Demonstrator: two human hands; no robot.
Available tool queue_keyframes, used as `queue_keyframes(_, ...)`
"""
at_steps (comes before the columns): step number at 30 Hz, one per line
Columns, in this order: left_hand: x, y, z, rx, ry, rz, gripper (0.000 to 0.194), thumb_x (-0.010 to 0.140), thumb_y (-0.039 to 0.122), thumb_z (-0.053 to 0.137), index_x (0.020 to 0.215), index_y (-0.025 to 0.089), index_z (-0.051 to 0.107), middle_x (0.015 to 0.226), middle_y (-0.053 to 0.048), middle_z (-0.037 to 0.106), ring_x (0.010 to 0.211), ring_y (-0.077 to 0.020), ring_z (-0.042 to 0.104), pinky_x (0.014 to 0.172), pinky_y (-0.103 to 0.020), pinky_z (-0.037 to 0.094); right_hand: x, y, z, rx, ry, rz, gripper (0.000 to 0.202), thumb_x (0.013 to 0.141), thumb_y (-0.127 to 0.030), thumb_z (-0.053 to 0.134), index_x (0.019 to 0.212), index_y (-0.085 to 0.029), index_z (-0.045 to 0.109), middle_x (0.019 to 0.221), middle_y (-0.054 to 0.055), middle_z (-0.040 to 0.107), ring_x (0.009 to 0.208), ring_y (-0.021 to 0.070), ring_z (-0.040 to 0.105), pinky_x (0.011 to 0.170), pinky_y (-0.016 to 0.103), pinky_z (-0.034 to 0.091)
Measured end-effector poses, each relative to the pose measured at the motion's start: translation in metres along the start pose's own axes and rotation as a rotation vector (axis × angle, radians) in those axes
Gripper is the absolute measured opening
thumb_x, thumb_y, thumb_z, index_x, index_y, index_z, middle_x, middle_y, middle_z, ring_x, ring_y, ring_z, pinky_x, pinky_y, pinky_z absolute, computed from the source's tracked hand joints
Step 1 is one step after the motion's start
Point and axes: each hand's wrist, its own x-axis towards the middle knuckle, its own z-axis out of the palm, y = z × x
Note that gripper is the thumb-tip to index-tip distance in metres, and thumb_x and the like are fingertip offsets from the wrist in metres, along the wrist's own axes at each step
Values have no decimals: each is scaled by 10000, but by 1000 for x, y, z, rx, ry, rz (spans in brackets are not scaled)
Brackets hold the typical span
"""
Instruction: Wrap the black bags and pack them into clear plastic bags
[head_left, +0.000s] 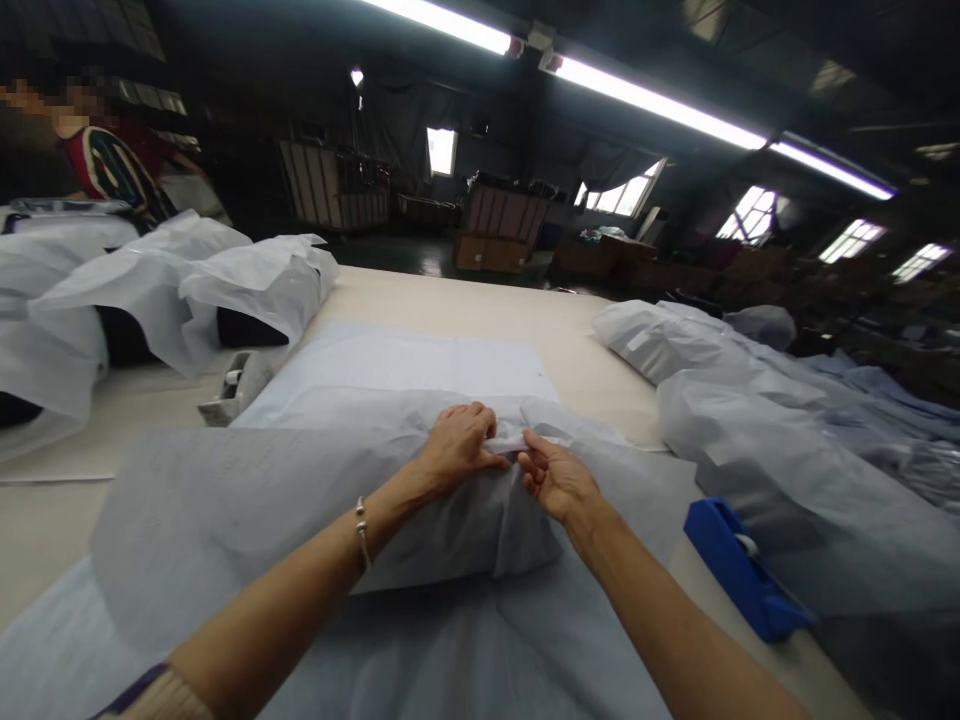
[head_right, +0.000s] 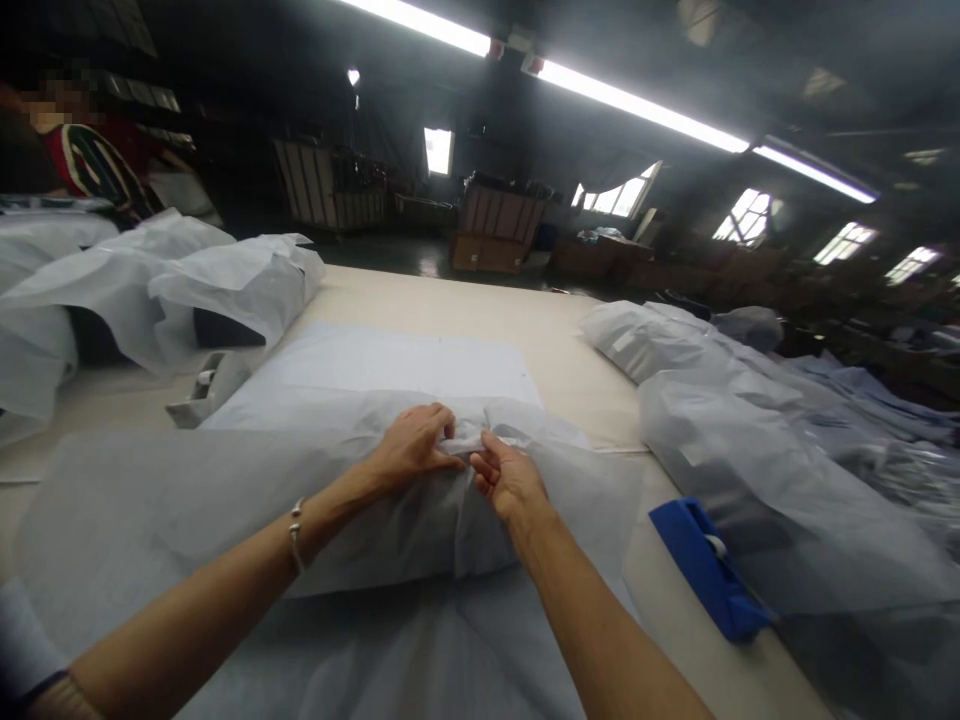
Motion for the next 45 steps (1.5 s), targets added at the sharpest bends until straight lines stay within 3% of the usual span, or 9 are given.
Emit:
queue_keyframes(8,10,0,-14,-51,-88,-42,107,900,305,660,913,204,694,1172,-54,686,1075,-242,652,886,-320,497,-21,-3,-24,-84,-155,-6,174,916,-281,680,972,-116,683,936,100,763,513,93,644,395,173,463)
queue_keyframes(10,14,-3,-13,-49,-116,-10,145,917,298,606,956,195,700,1183,-76,685,1075,-253,657,901,-335,502,-30,13,-60,-206,-84,-188,292,809,-371,779,947,-126,701,892,96,757,515,111,634,414,193,464)
queue_keyframes(13,18,-9,-10,-99,-122,36,227,929,312,535,1043,190,689,1185,-95,692,1068,-261,663,911,-349,507,-33,45,-137,-379,321,-576,504,653,-554,840,928,-158,694,815,74,726,605,164,648,510,247,509)
queue_keyframes(15,17,-12,-8,-139,-114,45,257,918,342,518,1051,197,683,1153,-93,711,1057,-266,665,913,-358,505,-27,63,-185,-394,547,-717,712,588,-633,840,1107,-184,649,1117,125,707,965,259,689,784,324,575)
queue_keyframes(18,14,-13,-7,-176,-100,18,267,890,385,511,1009,207,670,1137,-87,725,1037,-272,669,909,-371,501,-9,69,-223,-286,535,-664,1028,508,-656,868,1355,-209,494,1543,162,420,1409,324,422,1111,404,426)
queue_keyframes(24,9,-11,-9,-182,-98,-57,334,890,503,468,935,218,637,1182,-95,721,1069,-303,671,907,-388,493,22,16,-204,-155,76,-530,567,572,-582,874,911,-164,695,886,67,727,832,228,671,739,300,545)
queue_keyframes(30,9,-10,-10,-174,-110,-93,408,893,561,437,962,213,639,1176,-101,722,1071,-304,667,900,-372,482,50,-24,-202,-219,179,-716,387,653,-543,832,738,-200,675,601,-48,586,571,109,498,578,228,420)
queue_keyframes(40,6,-5,-9,-96,-121,-159,457,929,559,350,1011,217,642,1101,-70,726,1024,-285,668,876,-349,477,107,-24,-196,-273,208,-682,388,684,-554,747,713,-177,659,530,-70,507,483,80,390,468,217,331)
queue_keyframes(45,6,-23,0,-95,-87,-223,386,926,584,419,1006,290,656,1037,43,738,969,-258,681,846,-343,483,98,-19,-259,-349,381,-684,410,709,-548,707,887,-179,715,715,-9,678,602,136,594,603,248,491)
